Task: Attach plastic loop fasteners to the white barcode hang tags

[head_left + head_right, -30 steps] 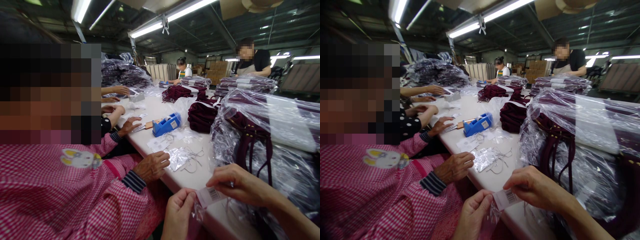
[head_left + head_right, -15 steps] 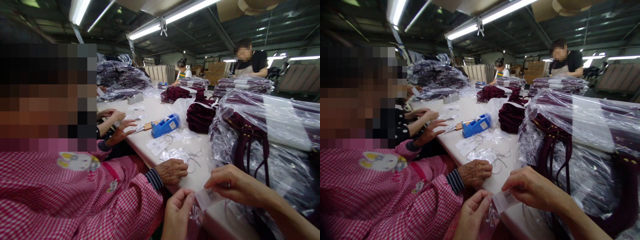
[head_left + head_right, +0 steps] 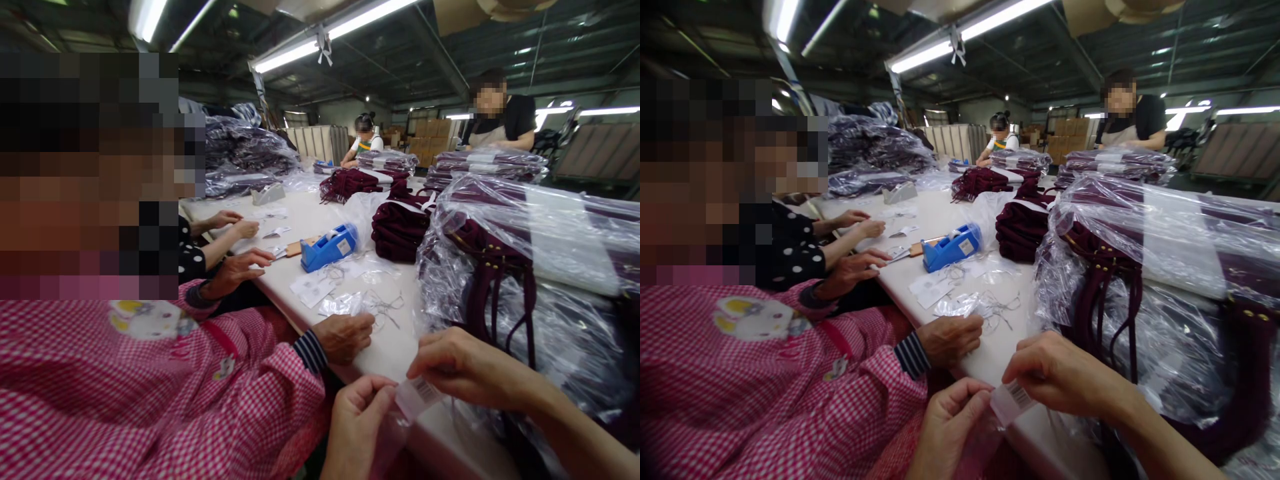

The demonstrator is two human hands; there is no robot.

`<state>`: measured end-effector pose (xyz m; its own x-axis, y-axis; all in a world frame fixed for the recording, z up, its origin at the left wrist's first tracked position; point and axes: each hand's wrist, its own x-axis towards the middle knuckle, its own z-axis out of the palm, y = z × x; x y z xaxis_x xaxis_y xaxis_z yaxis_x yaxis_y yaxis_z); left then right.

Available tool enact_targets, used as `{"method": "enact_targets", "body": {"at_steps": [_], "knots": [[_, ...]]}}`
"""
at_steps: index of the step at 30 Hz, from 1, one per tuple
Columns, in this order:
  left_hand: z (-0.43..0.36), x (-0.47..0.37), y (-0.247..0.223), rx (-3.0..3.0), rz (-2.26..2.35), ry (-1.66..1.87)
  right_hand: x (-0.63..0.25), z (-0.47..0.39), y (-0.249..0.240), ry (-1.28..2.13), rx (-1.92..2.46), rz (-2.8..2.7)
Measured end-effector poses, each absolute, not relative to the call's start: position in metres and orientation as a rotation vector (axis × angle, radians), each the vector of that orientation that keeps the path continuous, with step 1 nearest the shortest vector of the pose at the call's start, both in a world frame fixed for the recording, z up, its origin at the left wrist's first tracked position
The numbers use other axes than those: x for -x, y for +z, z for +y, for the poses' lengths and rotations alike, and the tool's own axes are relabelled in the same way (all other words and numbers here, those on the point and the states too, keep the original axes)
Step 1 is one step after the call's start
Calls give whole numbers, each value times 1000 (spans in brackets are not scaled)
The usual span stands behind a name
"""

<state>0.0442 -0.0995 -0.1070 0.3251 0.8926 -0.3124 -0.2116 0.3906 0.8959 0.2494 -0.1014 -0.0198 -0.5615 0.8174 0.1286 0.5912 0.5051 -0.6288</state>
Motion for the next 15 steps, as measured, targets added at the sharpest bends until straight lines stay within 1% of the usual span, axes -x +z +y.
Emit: {"method": "enact_targets", "body": {"at_steps": [8,15], "knots": [[-112,-50,-99,-584,802,914,-256,-97,-26,722,1273,-2254],[-111,-55,-95,-591,814,947,-258,-97,-24,756,1238,-2284]]}}
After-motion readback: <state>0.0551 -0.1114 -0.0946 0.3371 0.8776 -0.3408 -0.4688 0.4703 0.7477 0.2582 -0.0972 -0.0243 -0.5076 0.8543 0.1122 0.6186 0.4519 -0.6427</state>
